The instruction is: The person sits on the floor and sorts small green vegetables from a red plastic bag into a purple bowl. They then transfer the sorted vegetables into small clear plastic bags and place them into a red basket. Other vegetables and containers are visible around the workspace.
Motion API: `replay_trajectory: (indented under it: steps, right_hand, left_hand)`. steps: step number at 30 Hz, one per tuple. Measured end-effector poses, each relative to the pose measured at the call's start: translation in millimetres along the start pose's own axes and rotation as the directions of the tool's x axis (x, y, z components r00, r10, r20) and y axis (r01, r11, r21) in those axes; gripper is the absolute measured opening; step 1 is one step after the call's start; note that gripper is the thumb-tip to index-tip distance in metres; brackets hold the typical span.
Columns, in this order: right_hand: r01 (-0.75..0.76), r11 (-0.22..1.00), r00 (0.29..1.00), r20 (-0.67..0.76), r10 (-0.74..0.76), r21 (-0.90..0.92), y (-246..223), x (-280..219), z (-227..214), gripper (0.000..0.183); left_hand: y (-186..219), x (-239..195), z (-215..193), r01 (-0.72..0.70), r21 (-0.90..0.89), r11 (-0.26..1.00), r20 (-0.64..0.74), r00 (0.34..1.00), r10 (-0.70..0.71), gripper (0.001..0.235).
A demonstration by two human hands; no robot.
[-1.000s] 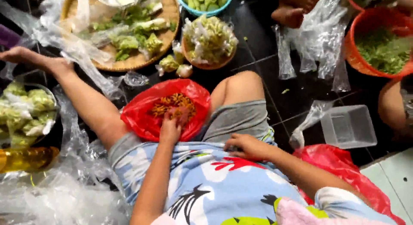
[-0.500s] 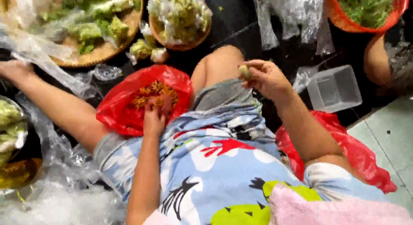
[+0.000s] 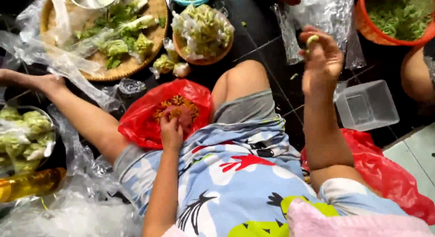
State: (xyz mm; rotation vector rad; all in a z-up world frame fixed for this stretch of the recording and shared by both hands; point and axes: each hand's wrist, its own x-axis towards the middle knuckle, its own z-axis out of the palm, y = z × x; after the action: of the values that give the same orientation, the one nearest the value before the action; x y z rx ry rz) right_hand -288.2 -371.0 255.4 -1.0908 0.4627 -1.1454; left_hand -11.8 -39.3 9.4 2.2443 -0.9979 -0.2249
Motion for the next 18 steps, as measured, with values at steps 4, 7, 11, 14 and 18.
replay_trajectory:
  steps: [4, 7, 11, 14, 18]
  right_hand:
    - [0.442, 0.762, 0.873, 0.03, -0.487, -0.474, 10.0, 11.0, 21.0, 0.015]
    - [0.559, 0.605, 0.801, 0.182, -0.57, -0.567, 71.9, 25.5, 26.5, 0.009]
    - [0.481, 0.044, 0.875, 0.482, 0.043, -0.876, 220.9, 4.3, 9.9, 0.031]
    - [0.508, 0.068, 0.858, 0.512, 0.048, -0.858, 217.2, 17.9, 20.3, 0.04]
    - [0.469, 0.058, 0.874, 0.472, 0.113, -0.882, 215.7, 16.2, 7.8, 0.033]
  left_hand:
    - [11.6, 2.0, -8.7, -0.095, -0.056, 0.994, -0.15, 0.985, 0.086, 0.013]
    - [-6.0, 6.5, 5.1, -0.137, -0.005, 0.991, -0.253, 0.959, 0.131, 0.015]
    - [-17.2, 8.8, 9.6, -0.156, 0.017, 0.988, -0.337, 0.929, 0.152, 0.014]
    - [-18.6, 11.6, 8.3, -0.155, -0.001, 0.988, -0.374, 0.916, 0.143, 0.016]
    - [-17.8, 17.4, 7.7, -0.141, -0.023, 0.99, -0.382, 0.916, 0.121, 0.021]
